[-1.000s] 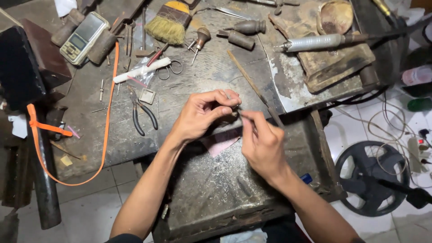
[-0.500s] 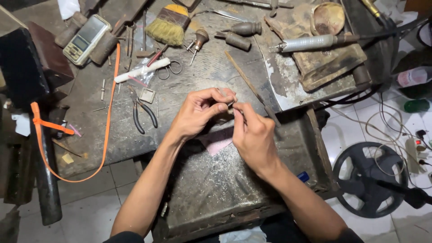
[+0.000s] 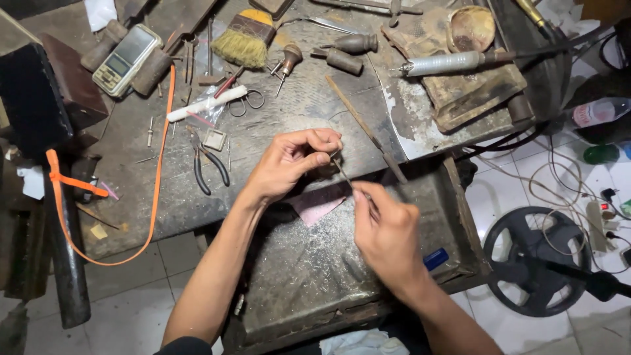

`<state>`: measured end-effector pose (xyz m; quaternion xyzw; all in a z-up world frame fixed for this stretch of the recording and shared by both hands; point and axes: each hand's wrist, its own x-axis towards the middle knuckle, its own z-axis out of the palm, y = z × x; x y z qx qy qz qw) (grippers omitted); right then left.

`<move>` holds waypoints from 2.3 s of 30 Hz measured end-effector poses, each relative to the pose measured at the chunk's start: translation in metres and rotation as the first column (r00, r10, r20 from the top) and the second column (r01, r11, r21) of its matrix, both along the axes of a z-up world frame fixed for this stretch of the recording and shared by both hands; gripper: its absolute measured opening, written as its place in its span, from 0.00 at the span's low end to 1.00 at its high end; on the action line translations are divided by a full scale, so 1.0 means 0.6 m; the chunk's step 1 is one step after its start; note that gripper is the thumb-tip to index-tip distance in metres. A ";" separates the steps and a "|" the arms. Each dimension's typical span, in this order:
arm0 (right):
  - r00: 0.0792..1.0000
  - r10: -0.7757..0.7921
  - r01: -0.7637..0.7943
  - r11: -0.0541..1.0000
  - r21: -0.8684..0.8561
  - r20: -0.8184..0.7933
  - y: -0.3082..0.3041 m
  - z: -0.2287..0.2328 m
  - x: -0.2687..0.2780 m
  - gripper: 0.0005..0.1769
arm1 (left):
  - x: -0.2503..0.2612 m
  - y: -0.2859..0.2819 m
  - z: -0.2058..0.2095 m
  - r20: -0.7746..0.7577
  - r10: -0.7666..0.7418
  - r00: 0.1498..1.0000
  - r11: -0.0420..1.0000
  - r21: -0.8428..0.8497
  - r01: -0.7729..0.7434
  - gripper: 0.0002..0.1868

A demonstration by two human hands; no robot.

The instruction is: The person is using a hand file to smooth and shape a small jewelry component on a workbench.

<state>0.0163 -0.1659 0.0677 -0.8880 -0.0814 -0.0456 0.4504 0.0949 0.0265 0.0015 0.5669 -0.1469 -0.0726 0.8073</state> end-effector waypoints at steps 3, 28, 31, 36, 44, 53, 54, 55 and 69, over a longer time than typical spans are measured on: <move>0.992 0.013 0.006 0.989 -0.145 0.128 0.004 -0.032 0.009 0.07 | 0.001 0.001 0.007 -0.008 -0.012 1.000 1.000 -0.009 0.012 0.02; 0.999 -0.032 0.032 0.999 -0.003 0.003 0.021 -0.009 0.022 0.08 | 0.001 0.001 -0.005 0.017 -0.028 0.999 1.000 -0.013 0.029 0.03; 0.989 0.015 -0.014 1.000 -0.009 0.145 0.043 -0.020 0.058 0.06 | 0.003 0.002 -0.004 0.025 -0.022 0.999 1.000 -0.009 0.022 0.03; 0.994 -0.039 0.043 0.998 0.041 -0.107 0.009 0.000 0.016 0.07 | -0.001 0.005 0.000 0.029 -0.019 0.999 0.999 -0.029 0.020 0.03; 0.987 0.024 -0.021 1.000 -0.017 0.160 0.044 -0.026 0.064 0.06 | 0.003 0.004 -0.016 0.019 -0.020 1.000 0.999 -0.041 0.021 0.03; 0.993 0.017 -0.016 1.000 -0.009 0.115 0.034 -0.031 0.051 0.06 | 0.001 0.004 -0.016 0.018 -0.044 0.999 0.996 -0.081 0.046 0.03; 0.982 0.041 -0.039 0.999 -0.012 0.186 0.045 -0.040 0.066 0.06 | 0.002 0.005 -0.019 0.018 -0.037 0.999 0.996 -0.077 0.038 0.04; 0.981 0.039 -0.037 0.999 -0.011 0.189 0.046 -0.030 0.061 0.06 | 0.003 0.005 -0.018 0.021 -0.039 0.999 0.996 -0.075 0.040 0.04; 0.989 -0.018 0.012 0.999 0.042 0.145 0.042 -0.024 0.047 0.06 | 0.000 0.004 -0.013 -0.004 -0.024 1.000 0.997 -0.074 0.024 0.03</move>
